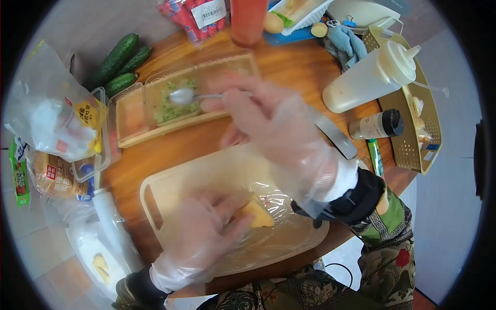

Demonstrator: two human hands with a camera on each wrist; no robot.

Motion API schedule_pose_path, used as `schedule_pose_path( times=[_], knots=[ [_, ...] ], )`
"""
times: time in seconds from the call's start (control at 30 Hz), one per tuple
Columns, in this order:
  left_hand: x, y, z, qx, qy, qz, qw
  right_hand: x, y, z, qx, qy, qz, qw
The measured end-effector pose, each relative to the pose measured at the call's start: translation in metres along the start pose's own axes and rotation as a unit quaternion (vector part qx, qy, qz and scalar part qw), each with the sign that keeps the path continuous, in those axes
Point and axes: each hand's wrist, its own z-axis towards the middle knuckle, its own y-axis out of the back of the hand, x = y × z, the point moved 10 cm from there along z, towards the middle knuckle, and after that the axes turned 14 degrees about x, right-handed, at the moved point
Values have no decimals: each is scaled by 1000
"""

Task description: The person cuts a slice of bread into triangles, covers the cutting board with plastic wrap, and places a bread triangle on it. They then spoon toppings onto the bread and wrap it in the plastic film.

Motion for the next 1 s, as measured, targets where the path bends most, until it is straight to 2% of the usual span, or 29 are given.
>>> schedule_pose_path(
  times=[0.23,0.33,0.4,0.53,0.6,0.83,0.9,0.97,1.0],
  knots=[
    [0,1,-2,-25,-30,17,999,-13,-6,9,14,-59,-79,995],
    [-4,3,-2,-35,-49,23,998,-14,3,1,-21,-53,-61,996],
    [-2,2,-1,-32,-46,10,998,-3,11,-2,-51,19,-80,995],
    [-4,3,-1,-34,-43,17,998,2,15,-8,-49,16,-76,996],
    [-4,3,-1,-31,-38,20,999,5,18,-12,-69,25,-35,997],
    [-6,4,1,-29,-27,19,999,7,8,-2,-49,66,21,996],
    [-5,3,-1,-41,-35,22,998,-7,2,8,-11,20,-97,995],
    [-4,3,0,-37,-35,21,998,-10,3,8,-23,17,-72,997],
    [-3,2,0,-33,-35,19,999,-2,4,6,-39,44,-57,997]
  ],
)
